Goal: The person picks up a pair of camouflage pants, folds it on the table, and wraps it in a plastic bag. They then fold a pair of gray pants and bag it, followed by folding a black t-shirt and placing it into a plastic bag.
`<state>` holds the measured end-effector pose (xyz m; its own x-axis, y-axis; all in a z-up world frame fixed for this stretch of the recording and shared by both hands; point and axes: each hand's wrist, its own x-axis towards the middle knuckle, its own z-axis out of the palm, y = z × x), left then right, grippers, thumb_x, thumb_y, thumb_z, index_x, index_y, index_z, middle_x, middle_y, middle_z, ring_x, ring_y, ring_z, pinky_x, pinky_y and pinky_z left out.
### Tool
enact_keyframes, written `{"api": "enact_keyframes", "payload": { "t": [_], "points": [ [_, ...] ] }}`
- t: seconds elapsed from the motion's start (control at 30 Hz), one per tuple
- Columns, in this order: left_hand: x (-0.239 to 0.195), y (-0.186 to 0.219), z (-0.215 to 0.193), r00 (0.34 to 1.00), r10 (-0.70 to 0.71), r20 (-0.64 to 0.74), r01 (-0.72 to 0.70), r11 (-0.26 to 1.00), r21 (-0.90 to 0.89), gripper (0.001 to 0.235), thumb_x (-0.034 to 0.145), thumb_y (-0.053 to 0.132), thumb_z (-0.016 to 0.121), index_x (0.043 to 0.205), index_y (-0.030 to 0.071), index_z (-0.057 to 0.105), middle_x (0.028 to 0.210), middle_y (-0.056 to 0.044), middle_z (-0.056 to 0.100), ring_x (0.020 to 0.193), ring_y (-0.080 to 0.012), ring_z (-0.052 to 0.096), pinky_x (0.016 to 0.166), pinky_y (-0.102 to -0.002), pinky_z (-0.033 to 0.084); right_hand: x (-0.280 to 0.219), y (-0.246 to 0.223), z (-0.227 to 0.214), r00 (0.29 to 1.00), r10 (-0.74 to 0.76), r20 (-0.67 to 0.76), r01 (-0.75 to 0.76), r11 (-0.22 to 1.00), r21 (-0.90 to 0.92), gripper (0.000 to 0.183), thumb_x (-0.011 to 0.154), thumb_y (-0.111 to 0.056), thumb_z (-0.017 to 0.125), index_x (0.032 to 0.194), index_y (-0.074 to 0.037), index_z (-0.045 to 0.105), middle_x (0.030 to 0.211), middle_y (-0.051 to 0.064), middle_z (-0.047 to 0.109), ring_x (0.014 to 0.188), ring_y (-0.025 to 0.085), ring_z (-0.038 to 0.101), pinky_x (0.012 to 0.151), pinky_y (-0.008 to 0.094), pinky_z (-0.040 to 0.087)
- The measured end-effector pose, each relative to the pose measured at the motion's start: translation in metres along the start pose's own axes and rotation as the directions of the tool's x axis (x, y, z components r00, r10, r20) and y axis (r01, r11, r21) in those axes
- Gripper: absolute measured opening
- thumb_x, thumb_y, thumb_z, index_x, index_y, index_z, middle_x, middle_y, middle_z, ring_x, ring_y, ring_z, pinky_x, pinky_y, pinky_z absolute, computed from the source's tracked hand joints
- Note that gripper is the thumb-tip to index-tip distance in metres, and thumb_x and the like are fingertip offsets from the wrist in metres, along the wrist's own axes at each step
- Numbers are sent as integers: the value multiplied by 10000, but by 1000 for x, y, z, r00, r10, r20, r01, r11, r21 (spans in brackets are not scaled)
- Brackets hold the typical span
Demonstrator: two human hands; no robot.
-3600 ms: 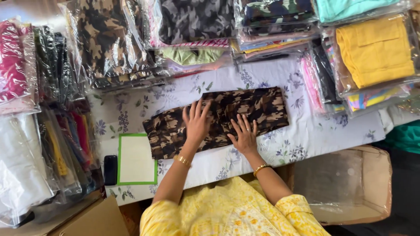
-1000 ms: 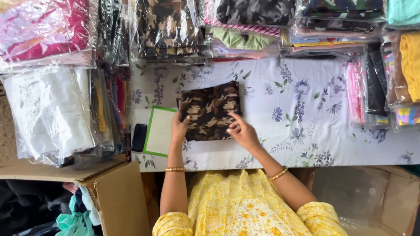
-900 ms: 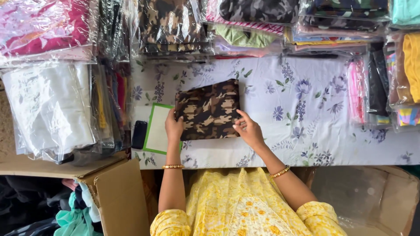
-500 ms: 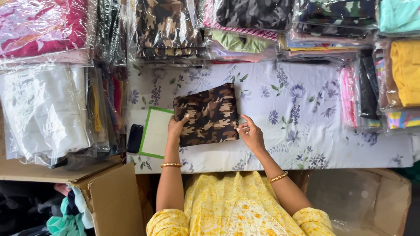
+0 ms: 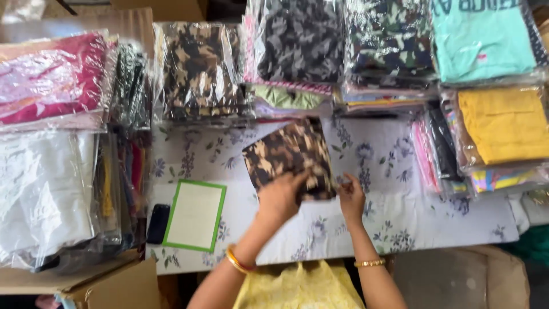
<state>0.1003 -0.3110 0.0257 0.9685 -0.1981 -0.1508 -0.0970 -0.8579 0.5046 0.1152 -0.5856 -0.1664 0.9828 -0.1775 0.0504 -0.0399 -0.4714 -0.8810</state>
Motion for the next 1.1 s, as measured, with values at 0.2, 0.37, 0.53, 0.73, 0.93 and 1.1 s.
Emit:
{"api": "enact_keyframes", "payload": {
  "t": [0.2,0.37,0.53,0.73,0.93,1.1],
  "points": [
    [-50,-15,101,883,-118,455,-8,964,266,1192,670,466,893,1615,156,235,1503,-116,375,1392,-325,313,1084,-600,260,-15,-8,4,990,143,17,-141,987,-77,384,929,-138,712,1310,-109,673,951,69,761,858,166,721,783,310,576],
    [-26,-60,125,985,-125,115,120,992,44,824,859,534,742,1546,261,378,1515,-74,423,1442,-305,338,1170,-576,239,-29,-53,32,972,-194,134,224,939,-260,483,908,-278,707,1360,-140,611,1276,103,662,1209,277,595,991,429,469],
    [42,-100,104,948,32,-317,36,978,206,802,875,493,650,1563,210,350,1641,-126,241,1511,-346,169,1143,-620,145,2,-49,72,867,-208,453,448,724,-524,646,940,-499,590,1516,-236,465,1614,110,366,1506,356,270,1133,585,237],
    [6,-115,137,985,-120,-124,121,993,-2,725,955,534,543,1592,281,309,1700,-67,138,1570,-317,75,1210,-624,79,-37,-21,62,878,-183,442,401,786,-470,722,950,-630,516,1560,-261,403,1689,101,211,1557,342,170,1185,609,184],
    [11,-116,129,991,-125,-43,130,979,156,776,933,601,538,1587,282,266,1697,-48,108,1560,-305,71,1201,-636,54,-19,-33,28,864,-167,475,417,765,-491,732,920,-514,643,1542,-216,397,1650,167,273,1491,393,214,1133,608,201],
    [-25,-131,127,921,-254,-296,241,967,-80,739,947,529,600,1579,262,325,1680,-92,210,1566,-314,120,1218,-629,54,-39,15,-67,888,-316,-334,192,915,-356,494,858,38,674,1344,-28,612,1324,154,642,1265,340,569,1099,456,453]
  ]
}}
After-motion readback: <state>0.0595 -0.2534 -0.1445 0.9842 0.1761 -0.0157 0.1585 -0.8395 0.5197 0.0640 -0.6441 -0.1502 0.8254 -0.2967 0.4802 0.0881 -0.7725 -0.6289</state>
